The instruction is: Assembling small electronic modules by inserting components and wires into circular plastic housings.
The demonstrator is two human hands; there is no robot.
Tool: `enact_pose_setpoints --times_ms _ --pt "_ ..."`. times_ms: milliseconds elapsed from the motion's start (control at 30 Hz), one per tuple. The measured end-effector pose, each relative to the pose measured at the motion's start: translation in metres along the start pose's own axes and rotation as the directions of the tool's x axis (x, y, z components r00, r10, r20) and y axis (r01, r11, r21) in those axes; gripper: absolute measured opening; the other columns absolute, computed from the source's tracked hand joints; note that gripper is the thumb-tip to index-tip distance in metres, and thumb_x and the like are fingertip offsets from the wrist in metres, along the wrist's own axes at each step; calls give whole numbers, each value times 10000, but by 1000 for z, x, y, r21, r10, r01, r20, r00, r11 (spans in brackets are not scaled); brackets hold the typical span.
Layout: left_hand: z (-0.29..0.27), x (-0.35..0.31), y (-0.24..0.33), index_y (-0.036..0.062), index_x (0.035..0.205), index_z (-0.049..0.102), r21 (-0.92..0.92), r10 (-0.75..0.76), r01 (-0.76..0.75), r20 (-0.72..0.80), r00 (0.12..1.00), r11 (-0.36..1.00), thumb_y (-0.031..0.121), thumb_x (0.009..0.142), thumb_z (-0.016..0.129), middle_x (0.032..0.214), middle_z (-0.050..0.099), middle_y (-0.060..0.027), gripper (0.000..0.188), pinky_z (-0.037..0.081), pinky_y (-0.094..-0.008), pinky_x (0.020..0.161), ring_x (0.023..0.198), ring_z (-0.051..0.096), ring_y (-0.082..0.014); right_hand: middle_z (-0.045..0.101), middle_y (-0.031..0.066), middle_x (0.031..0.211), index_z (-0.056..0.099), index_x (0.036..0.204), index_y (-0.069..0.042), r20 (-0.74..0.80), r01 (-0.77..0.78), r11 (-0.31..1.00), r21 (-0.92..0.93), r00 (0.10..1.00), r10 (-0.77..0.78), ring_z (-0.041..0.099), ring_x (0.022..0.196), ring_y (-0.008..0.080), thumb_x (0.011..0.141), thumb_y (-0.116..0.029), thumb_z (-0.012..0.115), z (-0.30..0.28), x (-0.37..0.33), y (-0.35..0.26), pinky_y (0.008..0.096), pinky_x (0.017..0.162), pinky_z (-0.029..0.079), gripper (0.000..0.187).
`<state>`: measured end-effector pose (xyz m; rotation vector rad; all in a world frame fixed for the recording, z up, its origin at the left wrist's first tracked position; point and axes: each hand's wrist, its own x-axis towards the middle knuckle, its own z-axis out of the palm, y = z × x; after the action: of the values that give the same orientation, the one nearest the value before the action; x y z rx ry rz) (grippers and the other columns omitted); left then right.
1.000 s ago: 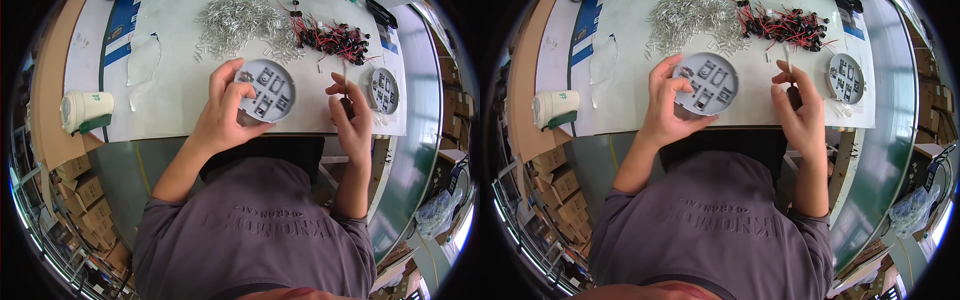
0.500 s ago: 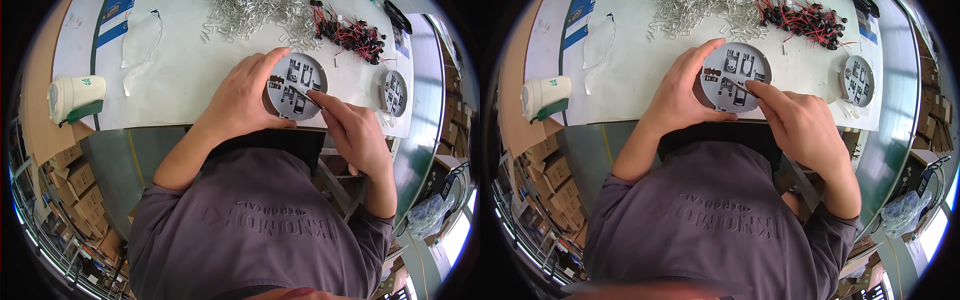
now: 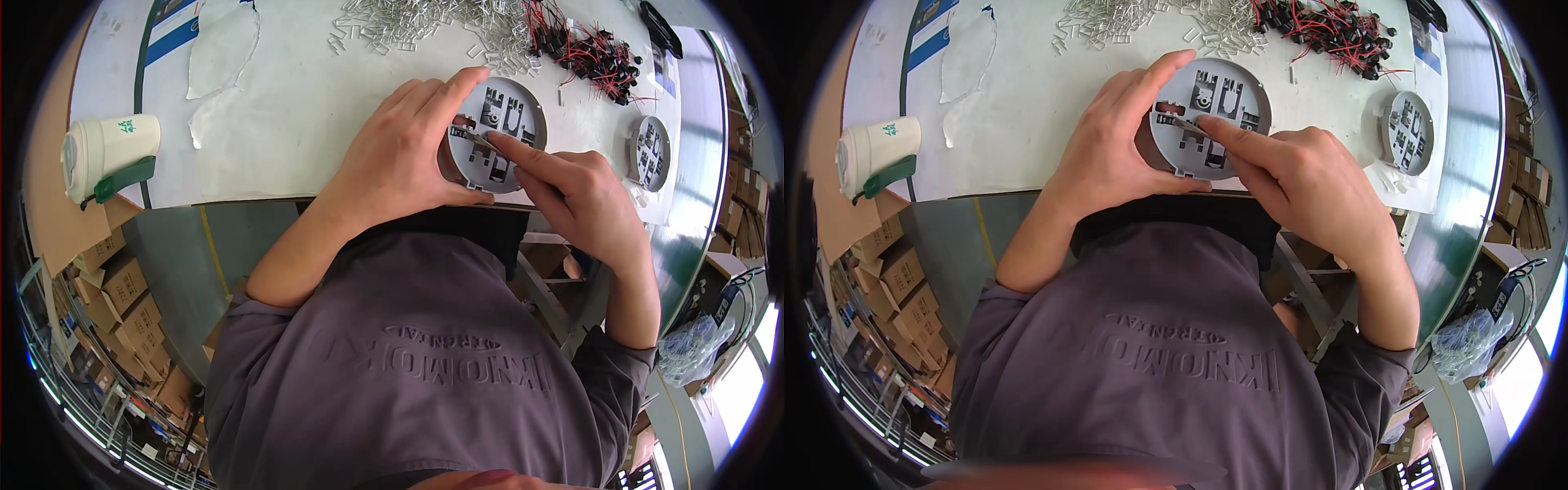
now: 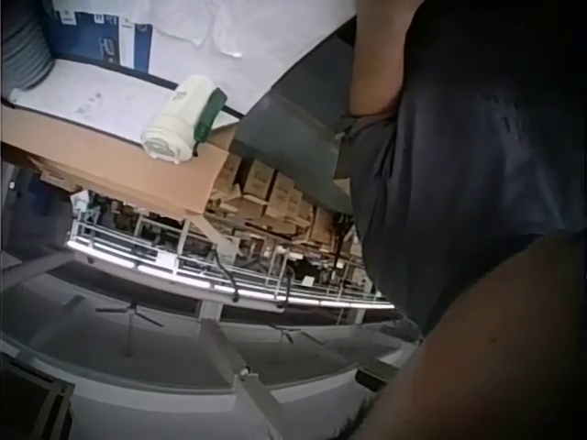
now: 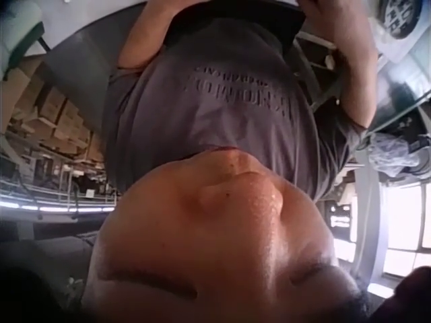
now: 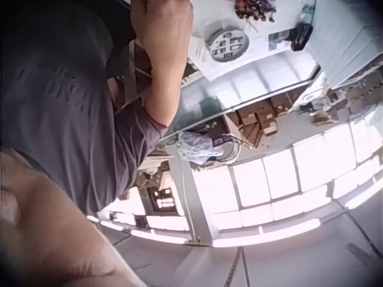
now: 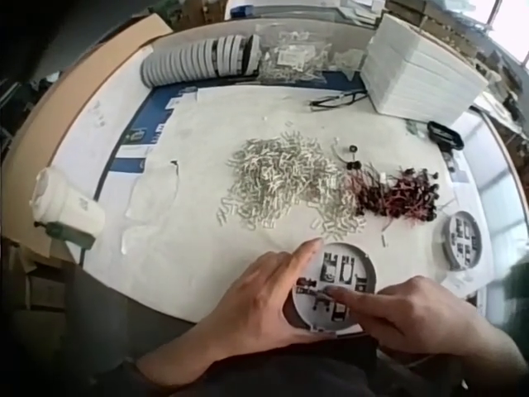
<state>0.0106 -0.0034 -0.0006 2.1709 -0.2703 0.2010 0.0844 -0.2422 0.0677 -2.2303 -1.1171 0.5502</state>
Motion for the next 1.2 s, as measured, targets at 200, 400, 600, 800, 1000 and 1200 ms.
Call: enact_pose_setpoints --times_ms 200,400,600,800,1000,1200 --pt "0 1 1 114 1612 477 0 7 -7 -1 1000 1000 282 609 1026 1094 664 -55 1156 517 -393 946 994 619 -250 652 113 655 759 1388 -13 15 16 998 62 1000 -17 523 515 227 960 57 675 1 1 6 359 546 406 442" --pt "1 1 0 113 1608 483 -2 14 -14 -3 1000 1000 293 620 1021 1063 654 -54 1140 516 -394 937 978 616 -253 642 114 648 760 1380 -7 41 26 996 84 999 -29 531 505 230 965 52 676 -2 5 5 361 542 407 428" --pt "3 2 1 111 1604 489 3 18 -18 -16 1000 1000 306 629 1016 1043 648 -52 1126 516 -397 932 964 613 -252 640 117 637 778 1322 -1 26 19 993 -114 1000 -16 529 487 244 980 31 676 -8 13 -22 380 542 416 359" --pt "4 0 0 126 1598 500 11 22 -21 -26 999 1000 323 627 1015 1042 650 -46 1117 519 -399 935 968 618 -247 644 128 624 789 1252 -25 108 14 867 -498 993 46 526 473 277 985 0 678 -21 22 -58 402 547 435 291" --pt "5 -1 -1 141 1594 530 4 19 -19 -50 999 1000 258 567 1032 1115 682 -49 1148 530 -394 952 980 630 -246 645 126 615 784 1232 -50 147 -46 914 -403 982 115 553 479 298 987 -14 668 -29 25 -58 408 547 444 274" --pt "4 -2 0 146 1589 559 -14 -19 19 -37 999 1000 201 514 1047 1192 716 -58 1181 540 -387 966 992 642 -245 642 126 612 786 1231 -55 148 -83 888 -451 975 166 561 481 300 993 -32 667 -28 28 -64 412 553 453 267"
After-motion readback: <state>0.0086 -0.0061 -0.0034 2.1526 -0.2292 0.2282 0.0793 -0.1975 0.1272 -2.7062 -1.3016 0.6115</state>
